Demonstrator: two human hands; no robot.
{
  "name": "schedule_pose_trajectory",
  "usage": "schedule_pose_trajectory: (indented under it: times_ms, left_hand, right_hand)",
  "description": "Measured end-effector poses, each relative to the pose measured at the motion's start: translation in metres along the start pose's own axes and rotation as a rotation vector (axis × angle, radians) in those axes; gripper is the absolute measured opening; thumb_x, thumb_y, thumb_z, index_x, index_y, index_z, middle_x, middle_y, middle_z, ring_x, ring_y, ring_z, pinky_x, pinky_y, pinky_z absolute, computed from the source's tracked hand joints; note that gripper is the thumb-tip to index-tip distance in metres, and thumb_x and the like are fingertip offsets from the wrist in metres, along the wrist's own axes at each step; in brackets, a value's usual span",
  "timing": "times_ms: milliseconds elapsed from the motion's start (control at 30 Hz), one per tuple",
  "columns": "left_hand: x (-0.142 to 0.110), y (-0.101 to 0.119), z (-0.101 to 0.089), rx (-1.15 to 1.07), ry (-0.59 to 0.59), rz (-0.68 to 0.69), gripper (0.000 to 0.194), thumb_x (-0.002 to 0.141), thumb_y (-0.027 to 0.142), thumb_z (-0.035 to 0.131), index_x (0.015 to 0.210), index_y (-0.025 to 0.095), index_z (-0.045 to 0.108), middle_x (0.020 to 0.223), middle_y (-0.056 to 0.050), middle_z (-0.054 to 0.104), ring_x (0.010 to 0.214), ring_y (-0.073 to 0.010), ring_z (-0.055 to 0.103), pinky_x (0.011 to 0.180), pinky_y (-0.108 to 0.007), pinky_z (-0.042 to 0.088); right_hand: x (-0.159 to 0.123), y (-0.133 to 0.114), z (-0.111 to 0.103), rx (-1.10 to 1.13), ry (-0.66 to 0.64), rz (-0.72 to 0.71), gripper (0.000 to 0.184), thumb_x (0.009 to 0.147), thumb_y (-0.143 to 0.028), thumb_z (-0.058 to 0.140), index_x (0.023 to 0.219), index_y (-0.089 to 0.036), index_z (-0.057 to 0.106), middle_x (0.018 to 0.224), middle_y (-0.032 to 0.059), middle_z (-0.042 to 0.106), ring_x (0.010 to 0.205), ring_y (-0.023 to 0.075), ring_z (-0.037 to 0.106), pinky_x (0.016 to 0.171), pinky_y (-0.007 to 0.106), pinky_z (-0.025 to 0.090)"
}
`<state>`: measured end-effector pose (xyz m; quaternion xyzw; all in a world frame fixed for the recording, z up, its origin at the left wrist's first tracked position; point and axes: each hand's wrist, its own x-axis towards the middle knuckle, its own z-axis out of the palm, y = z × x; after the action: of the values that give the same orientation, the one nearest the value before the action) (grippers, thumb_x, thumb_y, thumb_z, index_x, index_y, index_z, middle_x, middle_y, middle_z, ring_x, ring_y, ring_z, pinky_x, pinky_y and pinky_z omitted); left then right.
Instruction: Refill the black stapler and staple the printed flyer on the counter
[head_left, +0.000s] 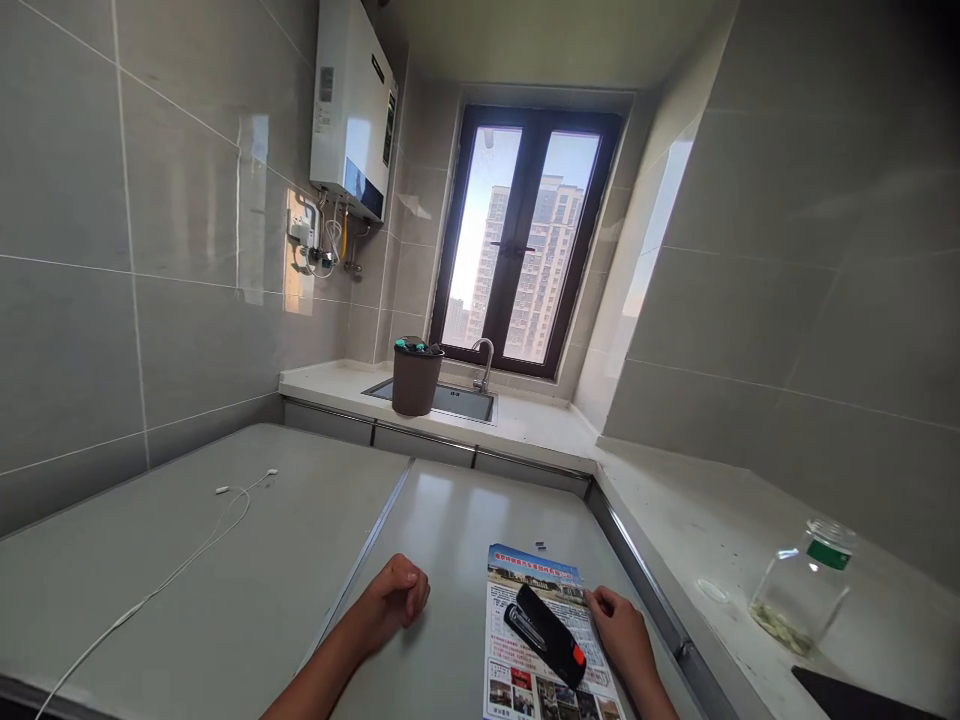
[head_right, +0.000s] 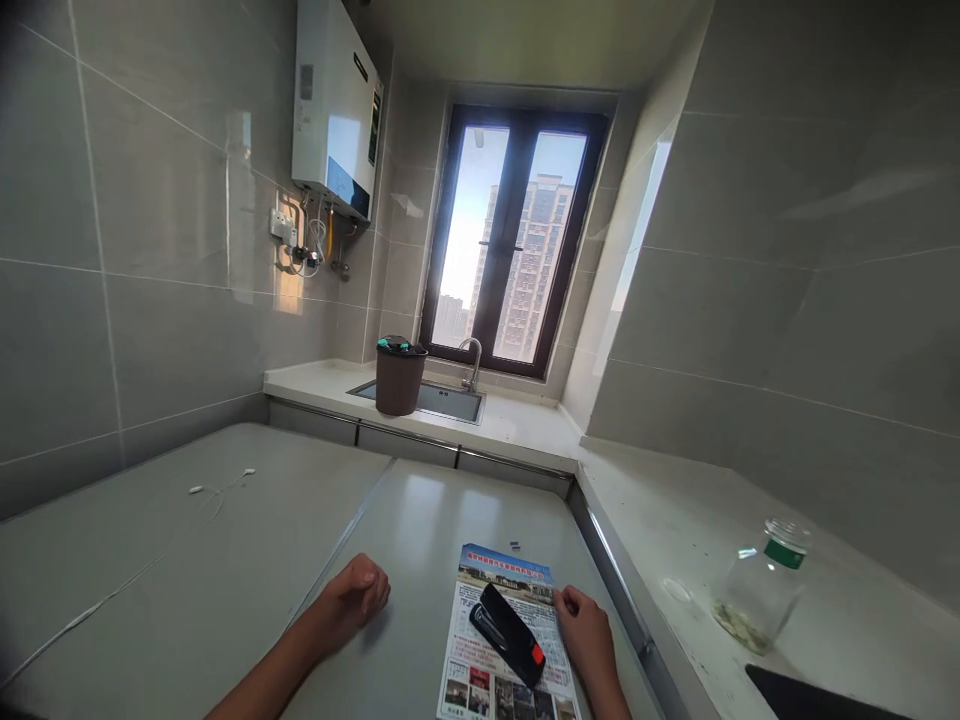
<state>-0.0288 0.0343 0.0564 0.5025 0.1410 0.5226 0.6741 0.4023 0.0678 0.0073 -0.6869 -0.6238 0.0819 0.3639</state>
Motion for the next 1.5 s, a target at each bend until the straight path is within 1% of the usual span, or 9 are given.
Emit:
schedule_pose_trajectory:
  times_ms: [167,267,500,667,900,1000,1200,1300,1500]
  left_hand:
    - [0.002,0.0,-0.003,-0.064,-0.042,-0.023,0.043,0.075,0.028,0.067,0.046,0.021,0.035,0.044,0.007,0.025,0.045,-0.0081,0.02,0.05,-0.028,0.015]
    - [0.005,-0.001,-0.005,-0.076,-0.037,-0.026,0.047,0.07,0.026,0.068,0.048,0.022,0.027,0.045,0.008,0.023,0.046,-0.0071,0.015,0.05,-0.027,0.012]
    - [0.005,-0.004,-0.008,-0.11,-0.034,-0.046,0.046,0.062,0.022,0.069,0.051,0.021,0.024,0.049,0.008,0.023,0.05,-0.0076,0.017,0.05,-0.025,0.013]
    - [0.005,-0.003,-0.007,-0.115,0.007,-0.047,0.049,0.06,0.019,0.072,0.054,0.021,0.023,0.05,0.008,0.024,0.051,-0.0079,0.018,0.05,-0.025,0.014]
    - [0.004,-0.003,-0.008,-0.123,-0.015,-0.057,0.045,0.062,0.019,0.067,0.054,0.022,0.022,0.05,0.009,0.022,0.051,-0.008,0.014,0.051,-0.026,0.013]
    - [0.004,-0.002,-0.008,-0.106,-0.031,-0.059,0.045,0.065,0.022,0.065,0.054,0.023,0.022,0.048,0.009,0.021,0.05,-0.0081,0.015,0.051,-0.027,0.013]
    - [0.004,-0.002,-0.006,-0.002,-0.022,-0.041,0.049,0.072,0.03,0.067,0.05,0.022,0.024,0.047,0.009,0.02,0.049,-0.0073,0.016,0.052,-0.027,0.013]
    - [0.004,-0.002,-0.006,-0.025,-0.019,-0.049,0.048,0.069,0.029,0.067,0.05,0.022,0.023,0.046,0.008,0.021,0.048,-0.0072,0.017,0.051,-0.027,0.014]
    - [0.004,0.0,-0.003,-0.093,0.01,-0.074,0.046,0.057,0.02,0.068,0.049,0.021,0.023,0.047,0.007,0.023,0.049,-0.0069,0.018,0.05,-0.024,0.015]
  right_hand:
    - [-0.001,-0.002,-0.001,-0.03,-0.009,0.02,0.05,0.08,-0.066,0.041,0.059,-0.023,0.056,0.059,0.0039,0.064,0.062,0.0213,0.06,0.06,0.028,0.037]
    - [-0.002,-0.005,-0.003,-0.032,-0.007,0.018,0.05,0.079,-0.065,0.042,0.059,-0.023,0.057,0.059,0.0043,0.065,0.062,0.0215,0.06,0.06,0.028,0.037]
    - [-0.003,-0.008,-0.005,-0.015,-0.01,0.008,0.051,0.079,-0.066,0.043,0.059,-0.022,0.058,0.058,0.0042,0.064,0.061,0.021,0.059,0.06,0.028,0.037]
    - [-0.003,-0.007,-0.005,-0.014,0.002,0.0,0.051,0.079,-0.067,0.044,0.058,-0.022,0.057,0.057,0.0036,0.063,0.061,0.0212,0.06,0.06,0.028,0.037]
    - [-0.003,-0.007,-0.005,-0.014,0.005,0.001,0.048,0.079,-0.065,0.045,0.057,-0.023,0.051,0.054,0.0012,0.058,0.057,0.0192,0.057,0.057,0.027,0.035]
    - [-0.004,-0.01,-0.006,-0.006,0.004,0.015,0.046,0.078,-0.064,0.047,0.058,-0.023,0.052,0.055,0.0016,0.06,0.058,0.0195,0.058,0.057,0.026,0.035]
    - [-0.004,-0.01,-0.006,-0.008,-0.004,0.003,0.049,0.079,-0.066,0.044,0.058,-0.022,0.052,0.056,0.002,0.06,0.059,0.0196,0.058,0.058,0.027,0.036]
    - [-0.004,-0.008,-0.005,-0.017,-0.007,-0.008,0.05,0.081,-0.066,0.044,0.058,-0.022,0.052,0.056,0.0019,0.059,0.059,0.0198,0.057,0.058,0.027,0.035]
    - [-0.004,-0.009,-0.006,-0.023,-0.025,-0.002,0.048,0.081,-0.064,0.044,0.059,-0.022,0.054,0.057,0.0025,0.062,0.061,0.0206,0.059,0.058,0.027,0.035]
